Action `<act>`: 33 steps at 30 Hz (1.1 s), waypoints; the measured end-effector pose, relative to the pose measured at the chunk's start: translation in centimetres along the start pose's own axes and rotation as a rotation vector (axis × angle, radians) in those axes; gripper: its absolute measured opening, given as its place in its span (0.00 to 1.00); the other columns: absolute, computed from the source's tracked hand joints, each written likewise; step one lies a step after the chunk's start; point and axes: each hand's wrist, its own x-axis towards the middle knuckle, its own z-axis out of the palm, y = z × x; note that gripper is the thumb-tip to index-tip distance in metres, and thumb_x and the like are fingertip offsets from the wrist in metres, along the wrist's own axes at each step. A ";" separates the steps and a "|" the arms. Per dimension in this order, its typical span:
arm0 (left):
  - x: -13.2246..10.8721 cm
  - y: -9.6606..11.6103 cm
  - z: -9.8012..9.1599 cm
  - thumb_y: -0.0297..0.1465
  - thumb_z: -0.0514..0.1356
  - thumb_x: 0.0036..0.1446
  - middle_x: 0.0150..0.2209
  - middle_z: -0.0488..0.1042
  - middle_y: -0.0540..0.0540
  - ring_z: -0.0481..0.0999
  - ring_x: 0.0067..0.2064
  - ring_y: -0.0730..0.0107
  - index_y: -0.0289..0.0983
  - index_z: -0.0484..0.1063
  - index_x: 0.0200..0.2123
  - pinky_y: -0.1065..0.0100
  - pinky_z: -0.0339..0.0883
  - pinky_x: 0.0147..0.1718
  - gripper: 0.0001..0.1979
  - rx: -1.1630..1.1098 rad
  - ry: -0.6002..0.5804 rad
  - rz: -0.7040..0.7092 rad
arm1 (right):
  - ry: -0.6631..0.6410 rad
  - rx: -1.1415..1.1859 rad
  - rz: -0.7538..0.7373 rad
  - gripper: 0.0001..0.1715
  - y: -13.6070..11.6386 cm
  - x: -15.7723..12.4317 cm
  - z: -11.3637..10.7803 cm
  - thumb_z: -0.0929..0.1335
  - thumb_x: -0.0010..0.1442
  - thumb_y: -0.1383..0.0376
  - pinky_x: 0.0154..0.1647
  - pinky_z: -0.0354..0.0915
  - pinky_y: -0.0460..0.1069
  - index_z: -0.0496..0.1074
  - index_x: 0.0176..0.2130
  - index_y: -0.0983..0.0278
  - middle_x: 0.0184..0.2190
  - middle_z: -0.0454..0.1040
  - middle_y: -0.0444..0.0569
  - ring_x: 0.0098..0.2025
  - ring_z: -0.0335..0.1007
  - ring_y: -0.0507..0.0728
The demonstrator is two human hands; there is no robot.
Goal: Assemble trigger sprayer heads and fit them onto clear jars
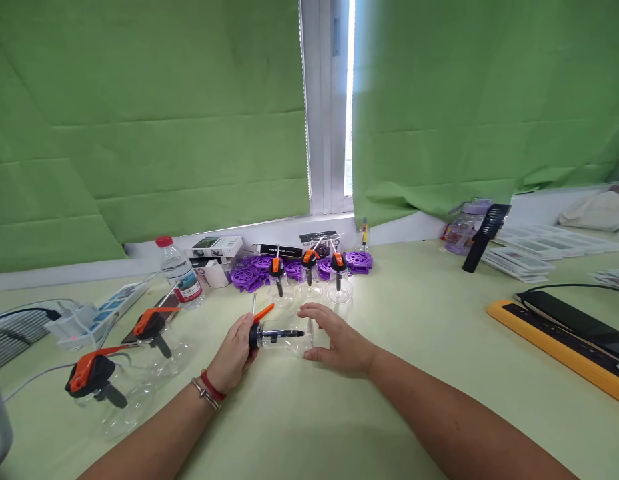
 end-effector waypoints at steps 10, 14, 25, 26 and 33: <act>0.4 -0.3 -0.2 0.51 0.48 0.57 0.22 0.58 0.56 0.59 0.21 0.76 0.40 0.58 0.29 0.73 0.54 0.18 0.20 0.022 -0.026 0.103 | 0.008 0.302 0.244 0.38 1.2 -0.3 1.2 0.72 0.53 0.59 0.51 0.63 0.54 0.57 0.60 0.55 0.53 0.62 0.51 0.50 0.61 0.59; 0.4 -0.4 -0.3 0.52 0.46 0.58 0.22 0.56 0.56 0.59 0.20 0.76 0.40 0.57 0.28 0.73 0.54 0.18 0.21 0.083 -0.048 0.146 | 0.011 0.357 0.229 0.38 1.9 -0.2 1.4 0.73 0.52 0.58 0.51 0.63 0.54 0.58 0.59 0.57 0.53 0.63 0.52 0.52 0.60 0.59; -0.7 0.4 -0.3 0.48 0.43 0.63 0.20 0.62 0.55 0.63 0.21 0.71 0.40 0.57 0.31 0.70 0.54 0.22 0.19 0.452 -0.004 0.390 | 0.032 -0.060 0.207 0.51 -1.4 0.7 1.6 0.73 0.45 0.65 0.59 0.58 0.59 0.52 0.64 0.55 0.62 0.56 0.53 0.61 0.55 0.63; -1.1 0.5 -0.2 0.47 0.43 0.63 0.20 0.63 0.54 0.65 0.22 0.70 0.40 0.59 0.34 0.69 0.55 0.22 0.18 0.506 -0.016 0.416 | 0.053 -0.125 0.195 0.50 -1.5 0.8 1.8 0.74 0.44 0.65 0.60 0.57 0.60 0.55 0.63 0.56 0.61 0.57 0.53 0.61 0.54 0.64; -3.9 2.6 -0.4 0.41 0.49 0.63 0.36 0.75 0.43 0.74 0.31 0.63 0.35 0.51 0.59 0.64 0.65 0.29 0.25 0.985 0.028 0.672 | 0.189 -0.220 0.192 0.40 -0.3 0.7 2.5 0.72 0.44 0.64 0.58 0.61 0.60 0.60 0.55 0.61 0.55 0.64 0.56 0.58 0.60 0.64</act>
